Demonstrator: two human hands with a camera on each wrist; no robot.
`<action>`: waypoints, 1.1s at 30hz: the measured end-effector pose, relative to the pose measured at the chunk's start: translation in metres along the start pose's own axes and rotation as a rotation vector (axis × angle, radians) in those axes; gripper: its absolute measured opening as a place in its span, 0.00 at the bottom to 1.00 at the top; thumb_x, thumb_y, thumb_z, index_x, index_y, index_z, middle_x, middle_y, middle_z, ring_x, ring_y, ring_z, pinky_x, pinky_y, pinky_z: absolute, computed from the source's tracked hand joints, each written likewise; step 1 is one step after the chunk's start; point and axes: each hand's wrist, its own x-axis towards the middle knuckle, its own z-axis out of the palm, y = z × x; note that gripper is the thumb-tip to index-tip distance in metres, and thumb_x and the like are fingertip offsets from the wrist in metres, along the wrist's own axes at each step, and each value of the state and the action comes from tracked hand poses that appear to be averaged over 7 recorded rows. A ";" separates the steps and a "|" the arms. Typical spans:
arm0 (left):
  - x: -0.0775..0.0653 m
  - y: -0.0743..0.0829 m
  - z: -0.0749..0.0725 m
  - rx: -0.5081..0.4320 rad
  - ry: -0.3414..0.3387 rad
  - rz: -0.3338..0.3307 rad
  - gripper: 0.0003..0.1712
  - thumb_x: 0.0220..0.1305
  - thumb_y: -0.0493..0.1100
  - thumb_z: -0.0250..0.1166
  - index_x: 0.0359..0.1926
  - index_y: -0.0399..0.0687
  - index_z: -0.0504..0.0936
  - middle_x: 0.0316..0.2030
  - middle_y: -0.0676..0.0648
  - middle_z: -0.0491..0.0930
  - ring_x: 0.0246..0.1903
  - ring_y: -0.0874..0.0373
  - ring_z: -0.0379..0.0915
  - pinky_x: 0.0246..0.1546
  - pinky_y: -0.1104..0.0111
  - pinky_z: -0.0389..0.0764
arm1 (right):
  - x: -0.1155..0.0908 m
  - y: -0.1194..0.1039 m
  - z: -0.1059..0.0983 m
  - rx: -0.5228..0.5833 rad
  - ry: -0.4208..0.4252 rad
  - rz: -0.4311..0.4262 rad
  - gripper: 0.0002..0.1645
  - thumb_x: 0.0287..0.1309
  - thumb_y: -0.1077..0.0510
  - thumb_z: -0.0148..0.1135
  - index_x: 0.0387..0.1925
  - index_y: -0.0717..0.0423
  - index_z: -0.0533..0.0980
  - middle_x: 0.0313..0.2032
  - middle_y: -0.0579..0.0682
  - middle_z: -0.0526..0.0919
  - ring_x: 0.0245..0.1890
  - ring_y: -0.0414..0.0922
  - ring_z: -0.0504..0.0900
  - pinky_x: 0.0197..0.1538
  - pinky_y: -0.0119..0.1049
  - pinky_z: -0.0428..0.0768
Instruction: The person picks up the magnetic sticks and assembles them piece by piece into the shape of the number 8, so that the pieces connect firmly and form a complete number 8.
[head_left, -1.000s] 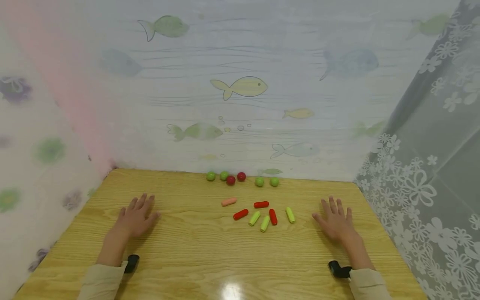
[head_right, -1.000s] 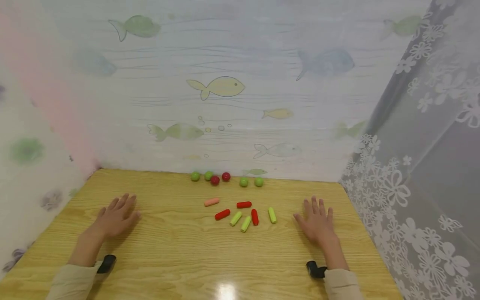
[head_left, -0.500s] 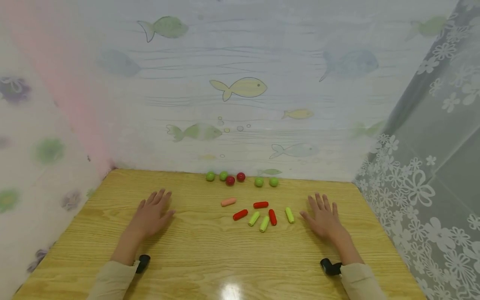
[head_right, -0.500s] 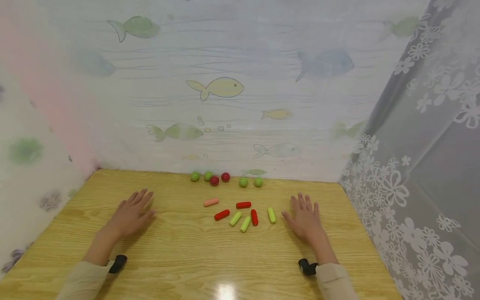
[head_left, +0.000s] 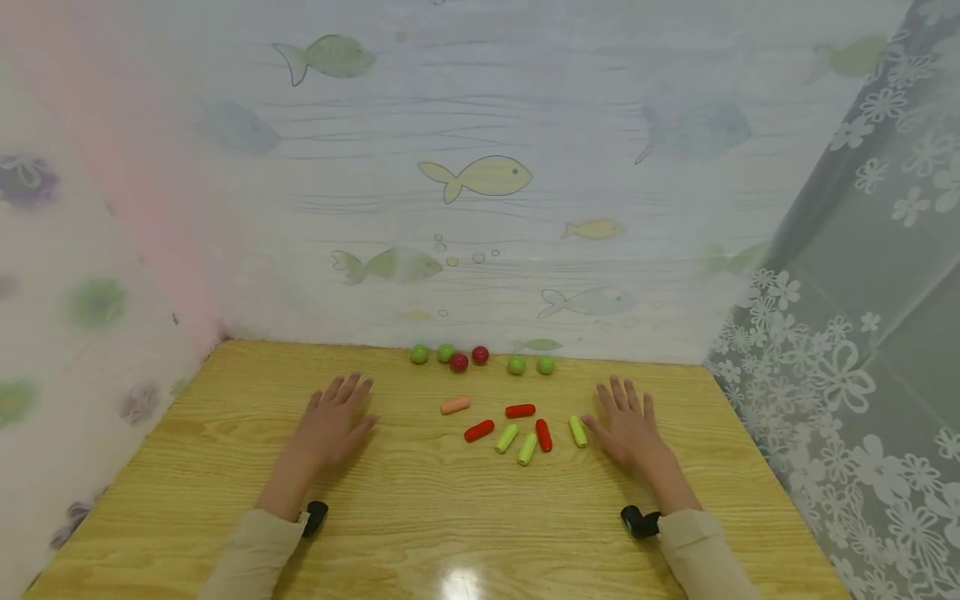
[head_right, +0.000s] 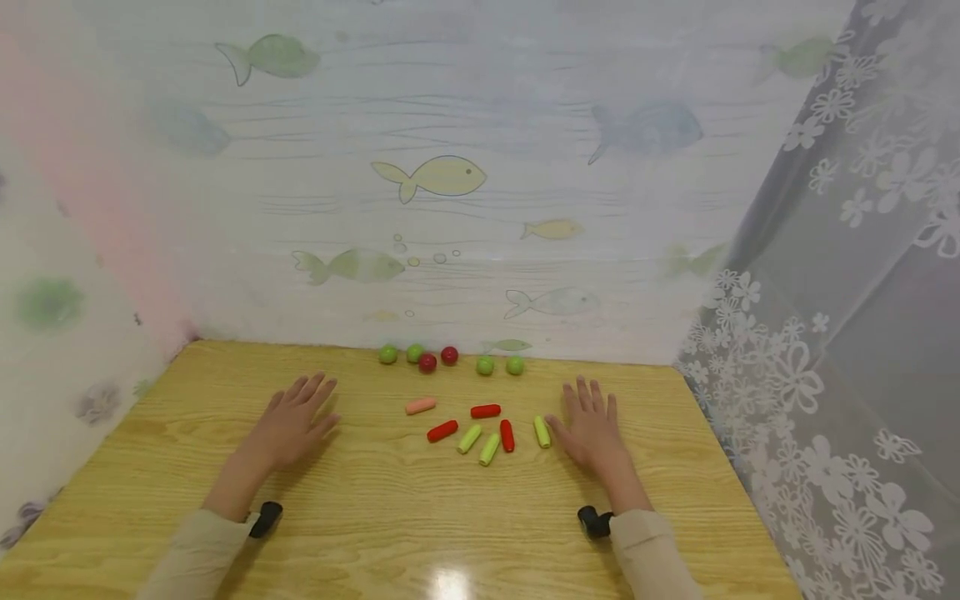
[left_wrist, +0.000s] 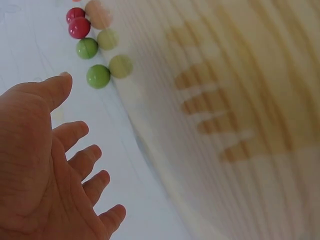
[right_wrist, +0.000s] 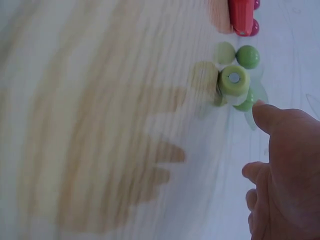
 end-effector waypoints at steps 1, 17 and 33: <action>0.001 0.002 0.001 0.001 0.001 0.002 0.37 0.77 0.53 0.56 0.77 0.38 0.60 0.76 0.31 0.55 0.75 0.29 0.48 0.69 0.31 0.51 | 0.001 -0.002 0.000 -0.005 -0.005 0.002 0.45 0.77 0.38 0.48 0.78 0.65 0.52 0.78 0.69 0.44 0.78 0.69 0.38 0.73 0.71 0.32; 0.019 0.028 0.016 0.036 -0.025 0.012 0.37 0.77 0.54 0.57 0.78 0.41 0.59 0.77 0.34 0.54 0.77 0.33 0.45 0.72 0.34 0.50 | 0.024 -0.017 0.002 -0.021 -0.021 -0.005 0.47 0.77 0.37 0.44 0.79 0.65 0.50 0.79 0.68 0.42 0.79 0.68 0.37 0.74 0.70 0.33; 0.036 0.058 0.027 -0.057 -0.107 0.110 0.36 0.74 0.45 0.63 0.77 0.39 0.62 0.75 0.32 0.58 0.75 0.33 0.52 0.71 0.38 0.57 | 0.051 -0.026 0.004 -0.014 -0.040 -0.076 0.45 0.78 0.39 0.45 0.79 0.67 0.49 0.79 0.70 0.42 0.78 0.68 0.39 0.75 0.69 0.38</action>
